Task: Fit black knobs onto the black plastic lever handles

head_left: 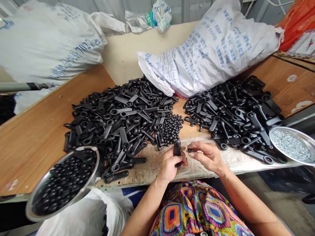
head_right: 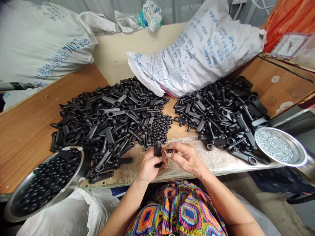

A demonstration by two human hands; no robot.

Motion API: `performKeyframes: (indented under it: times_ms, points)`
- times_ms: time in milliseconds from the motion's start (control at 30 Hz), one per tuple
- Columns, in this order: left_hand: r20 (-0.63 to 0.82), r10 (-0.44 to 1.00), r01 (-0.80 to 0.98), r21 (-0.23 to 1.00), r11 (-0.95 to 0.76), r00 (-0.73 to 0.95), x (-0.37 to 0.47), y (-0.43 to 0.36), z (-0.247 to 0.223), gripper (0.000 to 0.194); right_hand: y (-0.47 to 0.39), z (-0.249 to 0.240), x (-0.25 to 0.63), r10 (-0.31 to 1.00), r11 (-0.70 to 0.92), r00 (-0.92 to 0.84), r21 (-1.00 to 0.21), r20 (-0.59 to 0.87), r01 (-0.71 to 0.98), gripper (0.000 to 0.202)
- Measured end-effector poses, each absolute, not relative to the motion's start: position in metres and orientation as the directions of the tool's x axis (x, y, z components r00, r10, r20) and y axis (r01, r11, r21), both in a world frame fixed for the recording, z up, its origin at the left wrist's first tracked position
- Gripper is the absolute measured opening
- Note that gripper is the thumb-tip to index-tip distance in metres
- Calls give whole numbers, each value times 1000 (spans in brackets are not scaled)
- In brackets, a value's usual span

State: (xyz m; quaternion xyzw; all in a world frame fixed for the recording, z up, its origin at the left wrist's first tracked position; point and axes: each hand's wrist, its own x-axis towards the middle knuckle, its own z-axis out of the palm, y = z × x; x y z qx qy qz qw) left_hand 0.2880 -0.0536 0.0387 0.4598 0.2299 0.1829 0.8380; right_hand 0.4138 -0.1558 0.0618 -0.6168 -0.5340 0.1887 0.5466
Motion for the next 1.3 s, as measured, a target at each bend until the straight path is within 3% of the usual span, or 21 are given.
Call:
performKeyframes:
  times_ms: [133, 267, 367, 467, 533, 633, 867, 1133, 1300]
  points:
    - [-198, 512, -74, 884, 462, 836, 289, -54, 35, 9, -158, 72, 418, 867, 253, 192, -738, 460, 625, 21]
    - [-190, 557, -69, 910, 410, 809, 288, -55, 31, 11, -159, 74, 415, 879, 192, 223, -739, 422, 645, 18]
    - [-127, 595, -80, 948, 309, 794, 286, -59, 32, 18, -159, 68, 408, 877, 185, 308, -852, 368, 489, 13]
    - [13, 689, -39, 999, 22, 724, 282, -64, 35, 15, -157, 59, 397, 878, 256, 396, -963, 268, 85, 11]
    - [134, 732, 4, 983, -184, 668, 279, -66, 37, 15, -154, 54, 388, 885, 303, 417, -936, 207, -177, 10]
    - [237, 740, 66, 933, -355, 629, 277, -66, 38, 25, -150, 49, 377, 895, 331, 417, -863, 159, -381, 11]
    - [392, 700, 121, 819, -561, 596, 273, -65, 39, 27, -140, 46, 364, 891, 328, 449, -786, 73, -524, 12]
    - [582, 609, 193, 619, -762, 539, 271, -62, 26, 32, -137, 44, 368, 877, 292, 481, -775, -17, -561, 13]
    - [622, 575, 262, 525, -810, 531, 271, -63, 21, 35, -140, 45, 367, 881, 272, 472, -787, -28, -554, 10]
